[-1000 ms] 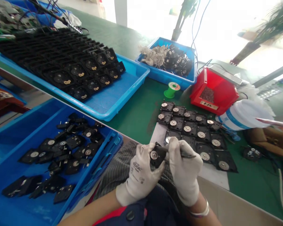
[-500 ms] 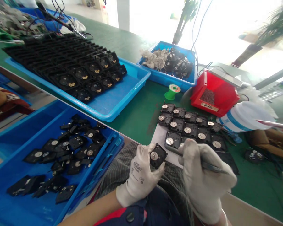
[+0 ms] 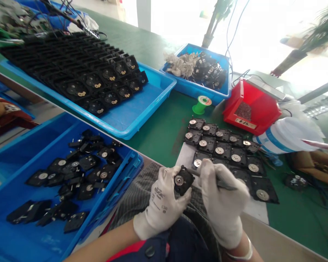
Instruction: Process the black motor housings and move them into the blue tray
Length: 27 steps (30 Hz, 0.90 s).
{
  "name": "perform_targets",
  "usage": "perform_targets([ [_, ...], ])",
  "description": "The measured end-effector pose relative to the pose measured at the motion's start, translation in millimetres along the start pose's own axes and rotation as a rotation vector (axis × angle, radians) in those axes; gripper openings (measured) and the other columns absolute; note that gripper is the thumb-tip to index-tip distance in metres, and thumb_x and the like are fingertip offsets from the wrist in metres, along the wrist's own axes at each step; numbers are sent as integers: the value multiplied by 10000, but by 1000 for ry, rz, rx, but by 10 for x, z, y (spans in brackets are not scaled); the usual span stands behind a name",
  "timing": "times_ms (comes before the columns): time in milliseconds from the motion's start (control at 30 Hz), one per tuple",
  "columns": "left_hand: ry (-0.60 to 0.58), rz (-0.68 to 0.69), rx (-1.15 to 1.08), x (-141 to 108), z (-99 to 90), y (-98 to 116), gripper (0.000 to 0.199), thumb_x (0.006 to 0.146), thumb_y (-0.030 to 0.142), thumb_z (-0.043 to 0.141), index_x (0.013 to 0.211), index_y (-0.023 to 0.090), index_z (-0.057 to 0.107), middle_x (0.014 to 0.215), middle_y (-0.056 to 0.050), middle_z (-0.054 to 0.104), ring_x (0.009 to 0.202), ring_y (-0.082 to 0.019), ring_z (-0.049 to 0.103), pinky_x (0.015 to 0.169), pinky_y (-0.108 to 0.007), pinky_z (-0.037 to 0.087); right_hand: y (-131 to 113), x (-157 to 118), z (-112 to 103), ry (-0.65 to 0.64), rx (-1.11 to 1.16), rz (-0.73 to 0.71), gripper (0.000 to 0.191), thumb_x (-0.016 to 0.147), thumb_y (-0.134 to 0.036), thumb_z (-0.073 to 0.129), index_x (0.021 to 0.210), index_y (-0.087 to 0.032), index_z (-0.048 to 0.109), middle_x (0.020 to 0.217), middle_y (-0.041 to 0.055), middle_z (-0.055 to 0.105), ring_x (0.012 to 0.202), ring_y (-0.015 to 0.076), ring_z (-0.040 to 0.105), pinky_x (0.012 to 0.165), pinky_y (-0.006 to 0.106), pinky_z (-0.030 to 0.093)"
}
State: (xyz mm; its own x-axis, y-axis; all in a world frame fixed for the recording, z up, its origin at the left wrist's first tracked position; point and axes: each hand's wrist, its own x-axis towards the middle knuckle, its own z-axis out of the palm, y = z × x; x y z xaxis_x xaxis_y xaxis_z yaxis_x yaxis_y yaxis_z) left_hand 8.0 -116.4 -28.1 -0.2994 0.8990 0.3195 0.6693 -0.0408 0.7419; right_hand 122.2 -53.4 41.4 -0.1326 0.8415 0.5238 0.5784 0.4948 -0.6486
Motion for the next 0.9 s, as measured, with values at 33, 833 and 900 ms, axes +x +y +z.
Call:
perform_targets([
  [33,-2,-4,-1,-1,-6,4,570,839,239,787,1329,187,499,1165,-101,599,1042,-284,674,905,-446,623,-26,-6,-46,73,2,20,397,1002,-246,671,646,-227,496,554,-51,554,459,92,470,512,241,383],
  [833,-7,-16,-17,21,-14,-10,537,846,246,782,1314,167,532,1166,-111,616,1086,-289,644,974,-462,590,-209,86,-110,211,111,239,388,992,-376,693,654,-211,599,539,-39,560,457,113,505,487,255,412],
  [900,-12,-7,-36,28,-55,-13,522,851,245,765,1315,160,543,1152,-109,618,1071,-281,651,964,-450,595,-370,110,-327,383,138,281,330,958,-359,729,670,-213,660,577,-25,608,450,121,522,466,272,408],
])
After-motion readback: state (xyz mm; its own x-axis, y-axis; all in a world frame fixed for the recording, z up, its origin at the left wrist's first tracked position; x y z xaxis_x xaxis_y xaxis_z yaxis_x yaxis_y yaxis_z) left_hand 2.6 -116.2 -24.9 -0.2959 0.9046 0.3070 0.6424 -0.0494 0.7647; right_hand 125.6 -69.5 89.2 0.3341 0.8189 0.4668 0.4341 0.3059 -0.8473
